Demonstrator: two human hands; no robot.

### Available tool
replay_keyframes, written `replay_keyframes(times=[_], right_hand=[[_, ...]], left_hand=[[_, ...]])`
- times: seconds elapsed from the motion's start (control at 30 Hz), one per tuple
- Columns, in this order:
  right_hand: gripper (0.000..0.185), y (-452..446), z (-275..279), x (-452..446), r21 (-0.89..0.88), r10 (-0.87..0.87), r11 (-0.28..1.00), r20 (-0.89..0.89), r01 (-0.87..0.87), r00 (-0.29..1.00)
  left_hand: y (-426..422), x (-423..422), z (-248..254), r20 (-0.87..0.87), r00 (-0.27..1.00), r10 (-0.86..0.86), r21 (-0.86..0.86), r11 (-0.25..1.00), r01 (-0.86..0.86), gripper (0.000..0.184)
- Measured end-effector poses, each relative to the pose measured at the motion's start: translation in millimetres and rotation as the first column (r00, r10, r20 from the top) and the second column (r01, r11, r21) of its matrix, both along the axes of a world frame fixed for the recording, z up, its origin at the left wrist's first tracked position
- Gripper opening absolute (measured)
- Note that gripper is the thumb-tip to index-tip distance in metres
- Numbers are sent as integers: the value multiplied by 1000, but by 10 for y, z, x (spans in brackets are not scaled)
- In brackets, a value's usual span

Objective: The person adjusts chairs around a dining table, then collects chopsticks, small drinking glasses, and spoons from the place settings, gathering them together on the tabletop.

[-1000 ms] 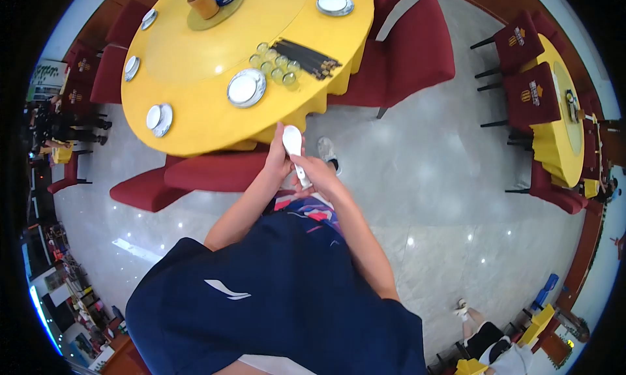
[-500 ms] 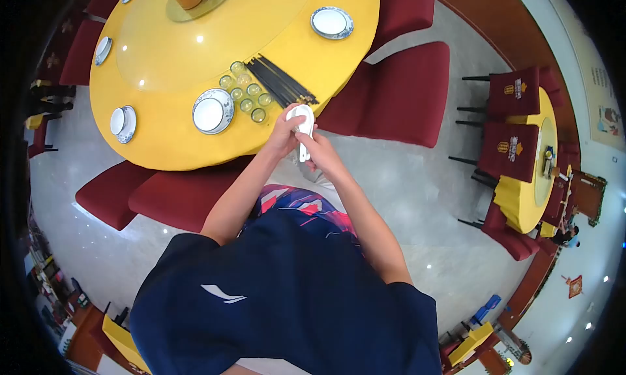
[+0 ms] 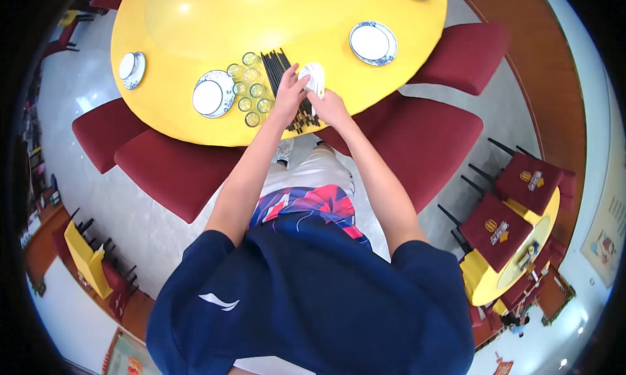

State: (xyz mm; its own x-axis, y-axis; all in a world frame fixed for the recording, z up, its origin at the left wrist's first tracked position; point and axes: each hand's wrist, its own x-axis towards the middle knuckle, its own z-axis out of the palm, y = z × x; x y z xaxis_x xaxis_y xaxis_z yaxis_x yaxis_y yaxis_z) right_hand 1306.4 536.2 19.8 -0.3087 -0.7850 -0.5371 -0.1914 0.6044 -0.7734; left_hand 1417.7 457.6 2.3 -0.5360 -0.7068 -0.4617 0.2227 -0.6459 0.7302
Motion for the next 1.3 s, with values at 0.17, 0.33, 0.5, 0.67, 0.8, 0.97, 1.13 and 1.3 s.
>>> replay_keyframes(times=[0.17,0.33,0.5,0.67,0.8,0.97,1.13,1.3], right_hand=[[51,-564,-508,-508,196,224,968,-402,-155,888],[54,-882,-829,-681,181,346,938,-497,-295,796],[54,-934,-927,-549,205,397,917,-558,-342,729],[55,-968,-1064,-476,264,468,880,-625,-395,625],[60,-1025,-1028,-476,383,560,827,-624,-412,545],[63,-967,-870,-367,393,553,832,-645,-392,527],[67,-813,-779,-307,452,564,813,-769,-367,302],[66,-758,-888,-437,329,482,813,-843,-481,239]], left_hand=[[140,349,441,204,977,58,-193,981,-18,52],[898,1222,498,479,876,48,-134,991,19,40],[1844,2135,345,721,676,153,-67,986,-152,36],[2447,2460,379,816,520,252,-8,905,-426,38],[2815,2696,103,844,522,123,58,946,-318,40],[3260,3038,-51,842,531,101,140,908,-395,41],[3557,3204,-48,860,497,114,174,850,-497,40],[3788,3436,-152,864,478,159,123,854,-506,36]])
